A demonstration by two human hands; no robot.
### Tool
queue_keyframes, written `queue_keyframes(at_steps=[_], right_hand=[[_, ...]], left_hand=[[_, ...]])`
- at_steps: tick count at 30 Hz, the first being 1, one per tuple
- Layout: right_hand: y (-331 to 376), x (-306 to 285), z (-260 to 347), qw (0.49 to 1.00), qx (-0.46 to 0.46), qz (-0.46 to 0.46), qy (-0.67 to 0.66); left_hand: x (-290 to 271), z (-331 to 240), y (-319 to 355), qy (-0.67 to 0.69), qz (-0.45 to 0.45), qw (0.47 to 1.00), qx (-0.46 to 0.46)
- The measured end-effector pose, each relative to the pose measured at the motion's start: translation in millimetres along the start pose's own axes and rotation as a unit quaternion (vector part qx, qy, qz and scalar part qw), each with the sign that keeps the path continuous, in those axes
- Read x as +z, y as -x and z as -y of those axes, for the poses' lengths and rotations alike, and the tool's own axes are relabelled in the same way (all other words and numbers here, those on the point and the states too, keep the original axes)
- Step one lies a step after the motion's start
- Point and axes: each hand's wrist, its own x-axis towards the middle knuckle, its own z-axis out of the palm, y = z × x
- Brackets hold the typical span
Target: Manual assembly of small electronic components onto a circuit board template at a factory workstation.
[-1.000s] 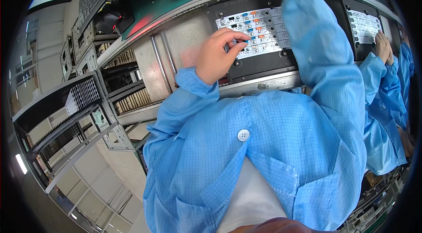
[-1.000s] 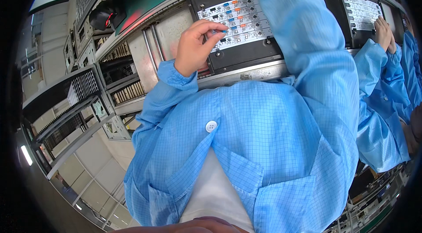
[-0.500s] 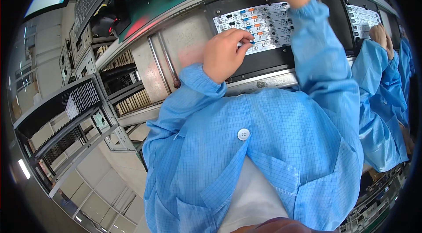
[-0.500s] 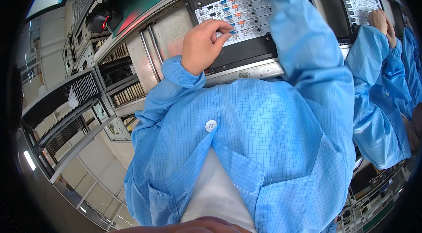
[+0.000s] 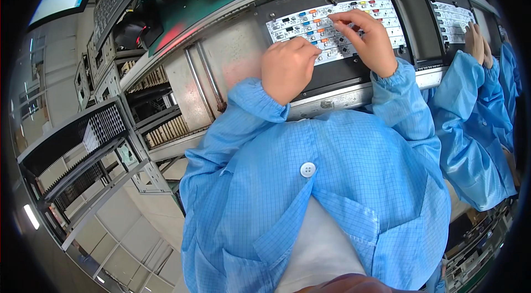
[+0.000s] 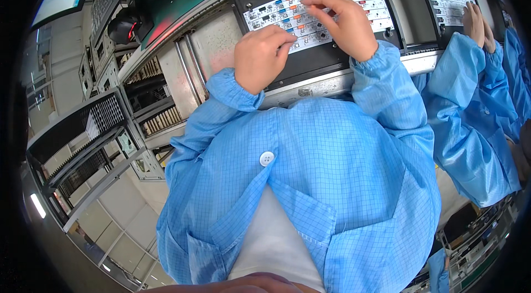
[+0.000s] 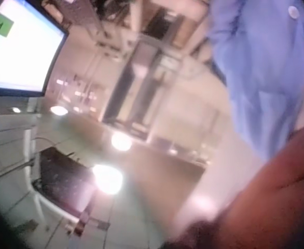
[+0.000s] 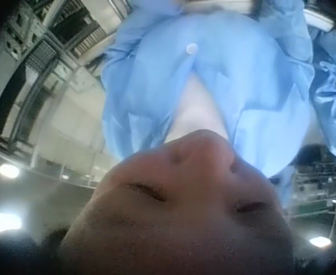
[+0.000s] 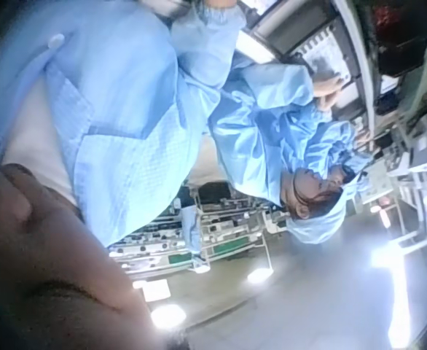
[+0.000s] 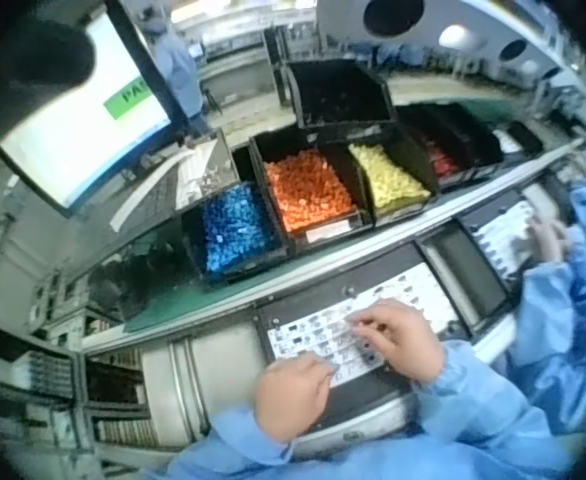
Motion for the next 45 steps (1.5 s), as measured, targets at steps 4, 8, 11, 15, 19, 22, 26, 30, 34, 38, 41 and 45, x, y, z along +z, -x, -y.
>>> queue_keyframes(at_steps=[4, 8, 11, 15, 19, 22, 26, 30, 34, 38, 41, 45], right_hand=[[13.1, 5.8, 9.1, 0.999, 0.027, -0.016, 0.02], [16.4, 6.8, 5.5, 0.995, -0.051, -0.007, 0.087], [18.7, 6.1, 5.8, 0.993, -0.057, -0.005, 0.102], [19.8, 8.8, 6.0, 0.992, -0.076, -0.004, 0.104], [21.7, 10.9, 3.2, 0.997, -0.028, -0.01, 0.066], [21.1, 10.4, 1.1, 0.995, -0.054, -0.008, 0.085], [20.0, 7.3, -0.3, 0.988, -0.106, -0.008, 0.117], [21.2, 5.1, 2.2, 0.985, -0.107, 0.006, 0.132], [24.4, 5.8, -0.5, 0.975, -0.142, 0.011, 0.172], [24.8, 5.0, 4.8, 0.959, -0.17, 0.001, 0.226], [25.4, 5.7, 2.9, 0.95, -0.188, 0.005, 0.248], [25.9, 1.1, 3.5, 0.945, -0.202, 0.006, 0.256]], left_hand=[[0.7, -3.5, 1.8, -0.035, -0.006, 0.999, 0.023], [1.6, 0.6, 0.2, 0.002, -0.009, 1.0, -0.01], [2.2, 2.8, -1.2, 0.024, -0.006, 0.999, -0.033], [4.5, 2.2, -0.1, 0.016, -0.017, 0.999, -0.03], [7.5, 4.0, 1.9, 0.01, -0.018, 1.0, -0.022], [10.8, 4.8, 2.0, 0.027, -0.023, 0.999, -0.024], [7.0, 1.4, 1.6, -0.004, -0.013, 1.0, 0.014], [4.0, -1.4, 7.6, -0.055, 0.006, 0.997, 0.057], [1.0, -1.6, 6.1, -0.045, 0.008, 0.997, 0.06], [-6.1, 1.5, 6.4, 0.003, -0.02, 1.0, 0.022], [-15.6, 12.6, 12.4, 0.013, -0.033, 0.999, -0.018], [-27.0, 26.0, 22.0, -0.035, -0.088, 0.993, -0.069]])
